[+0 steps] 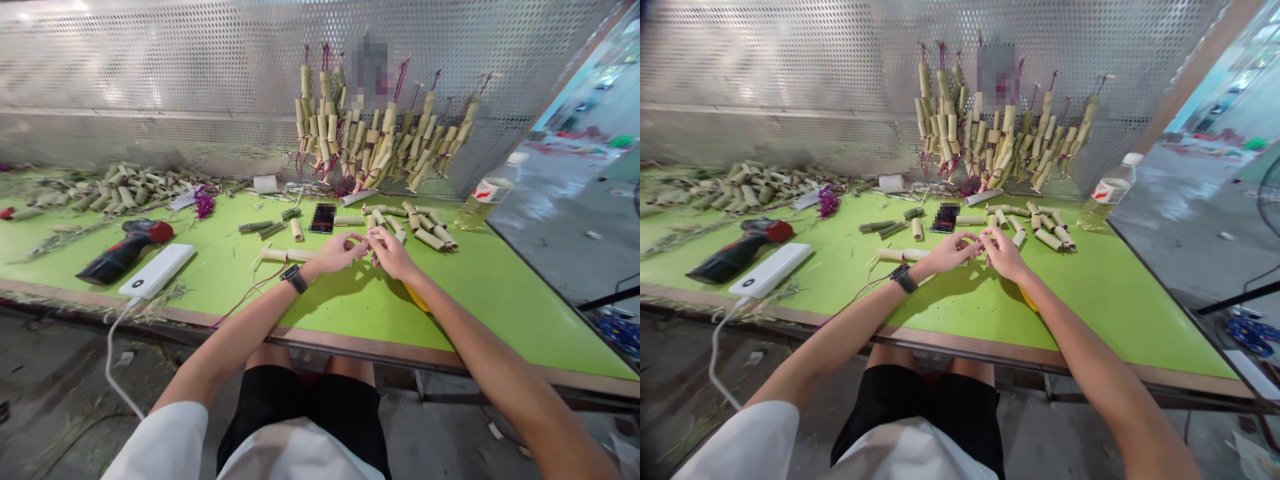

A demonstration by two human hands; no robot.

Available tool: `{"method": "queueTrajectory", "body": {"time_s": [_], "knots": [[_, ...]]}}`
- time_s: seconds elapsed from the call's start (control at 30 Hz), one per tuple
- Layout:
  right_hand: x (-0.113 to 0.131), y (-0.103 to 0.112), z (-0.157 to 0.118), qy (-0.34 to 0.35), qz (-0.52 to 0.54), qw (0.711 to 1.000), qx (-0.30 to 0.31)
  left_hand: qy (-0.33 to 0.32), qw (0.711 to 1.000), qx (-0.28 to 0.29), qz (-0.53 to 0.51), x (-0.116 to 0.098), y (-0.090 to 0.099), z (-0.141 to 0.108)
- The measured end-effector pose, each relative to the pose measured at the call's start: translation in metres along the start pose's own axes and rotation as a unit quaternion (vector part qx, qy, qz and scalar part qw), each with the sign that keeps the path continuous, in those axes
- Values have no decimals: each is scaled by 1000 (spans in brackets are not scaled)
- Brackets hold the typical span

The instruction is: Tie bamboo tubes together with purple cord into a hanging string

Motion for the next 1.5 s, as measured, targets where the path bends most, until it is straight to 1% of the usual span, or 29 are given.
{"method": "queueTrajectory", "body": {"time_s": [0.1,0.17,0.27,0.37,0.43,0.5,0.6,0.7,0.77,0.83,0.9,1.03,1.1,1.17,1.27,1.37,1.5], "knots": [[1,-4,-2,0,-16,1000,15,-23,1000,6,-5,-4,0,0],[-1,-3,-2,-6,-18,1000,11,-36,999,2,-16,-5,2,1],[-5,2,-1,-18,-18,1000,-7,-42,998,-16,-32,-6,5,2],[-5,-2,-2,-25,0,1000,13,-37,998,-32,-30,-5,9,2],[0,-7,-4,-15,1,999,39,-33,998,-40,-24,-5,11,2],[6,-10,-5,2,-22,998,55,-39,998,-50,-28,-6,14,2],[15,-10,-6,39,-69,995,55,-47,997,-56,-35,-6,14,3],[24,-2,-4,76,-98,992,17,-41,998,-47,6,-4,11,3],[26,3,-4,78,-107,991,-1,-57,996,-41,56,-9,10,2],[24,2,-3,66,-117,991,11,-85,991,-43,94,-17,9,-1],[23,-3,-4,61,-133,989,34,-108,986,-50,112,-23,9,-3],[24,-8,-5,71,-146,985,50,-123,985,-46,112,-30,8,-6],[25,-8,-5,72,-128,988,47,-119,987,-41,104,-31,7,-6],[23,-7,-5,63,-84,994,42,-110,989,-34,91,-29,8,-6],[11,-11,-4,7,13,999,47,-106,990,-20,88,-29,7,-6],[-3,-14,-2,-38,100,993,40,-128,987,-13,100,-33,5,-7],[-13,-9,3,-44,180,983,2,-141,986,-23,92,-32,6,-8]]}}
Point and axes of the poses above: each hand's wrist, its own z-axis towards the middle knuckle, its own y-axis out of the back of the hand, x = y × z, the point moved 10 cm from there along z, towards the middle knuckle, and after that the axes turned 12 degrees about z, right-handed, at the moved point
